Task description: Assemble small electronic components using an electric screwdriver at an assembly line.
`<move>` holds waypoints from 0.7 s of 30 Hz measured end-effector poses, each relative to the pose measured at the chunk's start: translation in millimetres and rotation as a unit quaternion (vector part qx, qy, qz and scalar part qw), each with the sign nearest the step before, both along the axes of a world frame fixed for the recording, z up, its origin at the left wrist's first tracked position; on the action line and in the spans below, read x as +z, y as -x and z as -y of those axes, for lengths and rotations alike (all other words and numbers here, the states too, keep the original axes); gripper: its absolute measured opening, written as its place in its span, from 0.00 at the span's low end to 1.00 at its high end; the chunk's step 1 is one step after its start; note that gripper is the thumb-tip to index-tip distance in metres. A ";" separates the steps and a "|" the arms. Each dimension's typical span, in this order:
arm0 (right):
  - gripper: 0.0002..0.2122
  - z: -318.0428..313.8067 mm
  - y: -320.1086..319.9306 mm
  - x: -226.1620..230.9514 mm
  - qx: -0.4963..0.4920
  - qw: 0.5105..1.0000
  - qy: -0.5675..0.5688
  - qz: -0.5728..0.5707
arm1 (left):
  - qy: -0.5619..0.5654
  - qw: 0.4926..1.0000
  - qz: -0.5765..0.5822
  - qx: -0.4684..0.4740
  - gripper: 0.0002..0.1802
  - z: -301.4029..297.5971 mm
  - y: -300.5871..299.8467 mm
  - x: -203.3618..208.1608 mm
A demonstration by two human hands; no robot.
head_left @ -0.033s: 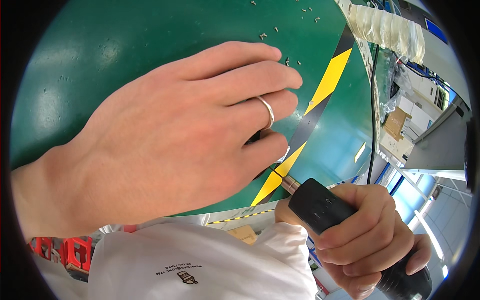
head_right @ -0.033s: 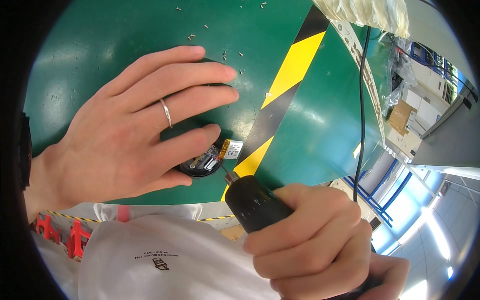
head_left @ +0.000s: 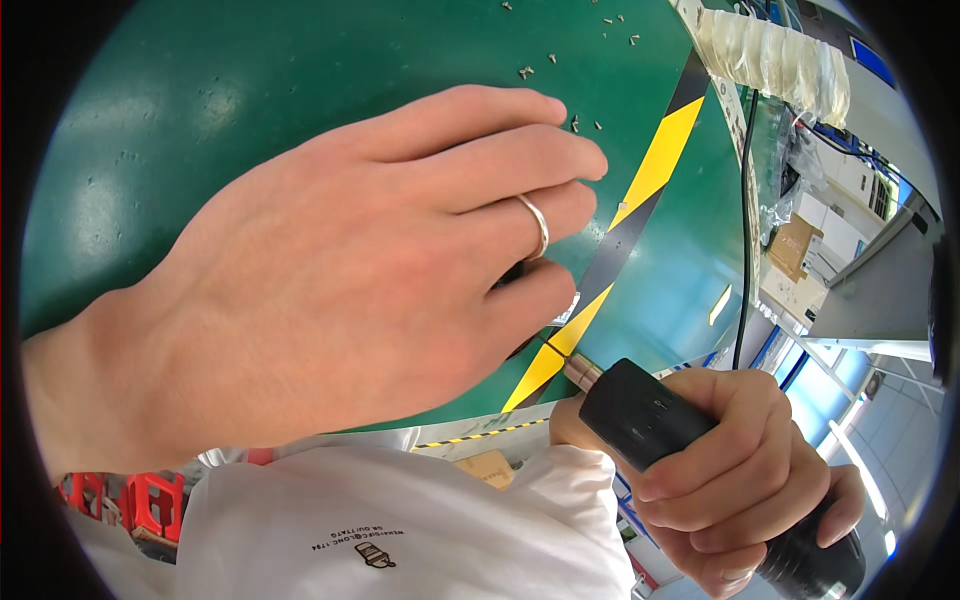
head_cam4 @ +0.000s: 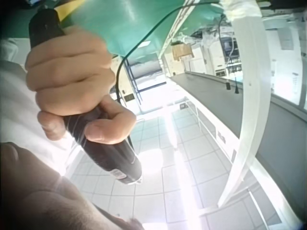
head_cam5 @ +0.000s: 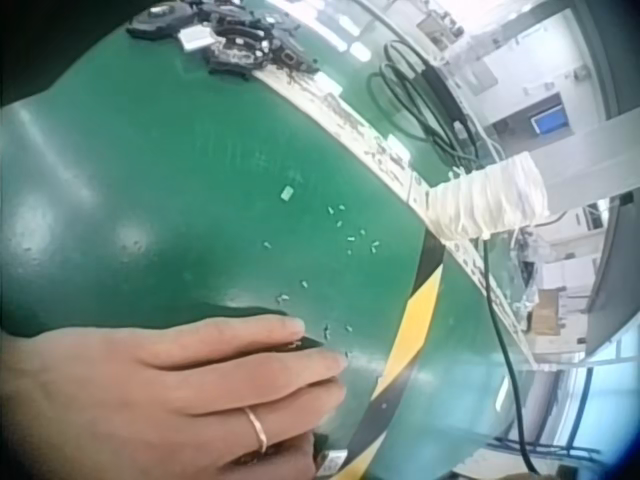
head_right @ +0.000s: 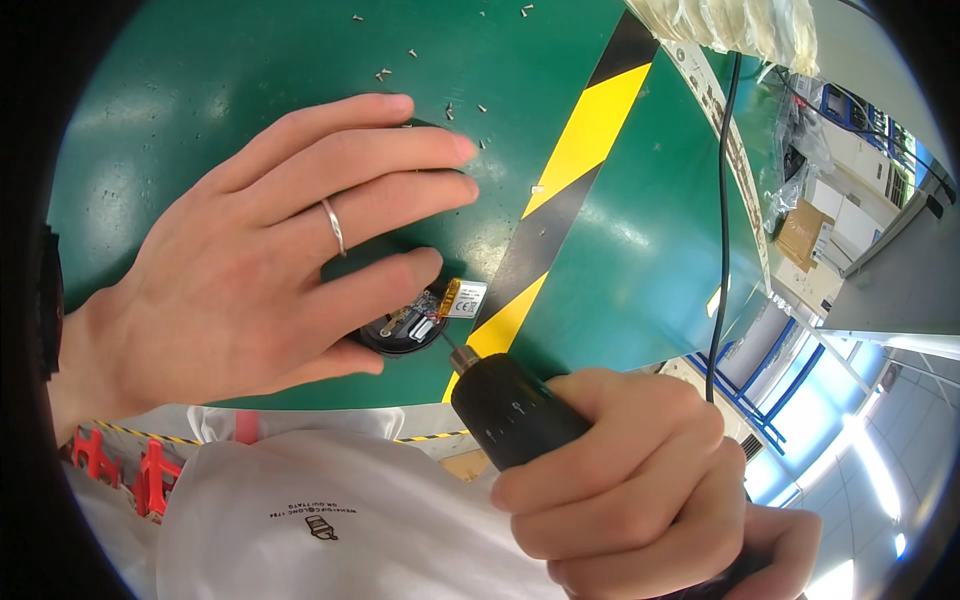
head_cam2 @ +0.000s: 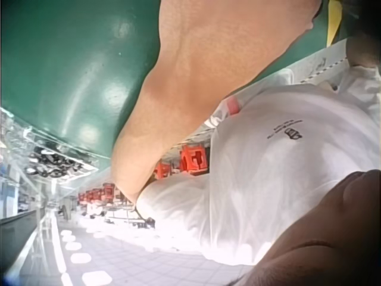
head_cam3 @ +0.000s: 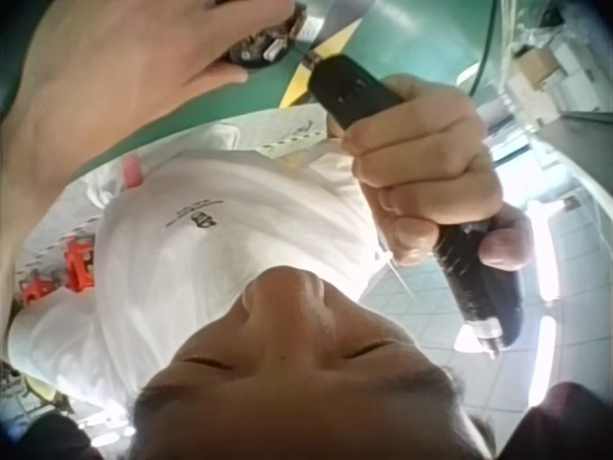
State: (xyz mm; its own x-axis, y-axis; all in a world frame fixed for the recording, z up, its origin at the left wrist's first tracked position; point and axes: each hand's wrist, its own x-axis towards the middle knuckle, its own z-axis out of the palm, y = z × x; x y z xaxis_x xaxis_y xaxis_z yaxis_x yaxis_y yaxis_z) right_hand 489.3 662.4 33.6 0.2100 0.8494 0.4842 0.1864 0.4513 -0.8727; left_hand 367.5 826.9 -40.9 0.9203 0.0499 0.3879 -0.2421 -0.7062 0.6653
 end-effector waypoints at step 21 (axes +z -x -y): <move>0.22 4.8 10.6 -8.3 -0.175 0.967 -0.122 -0.137 | -0.269 0.818 0.027 0.509 0.04 -173.4 153.5 47.0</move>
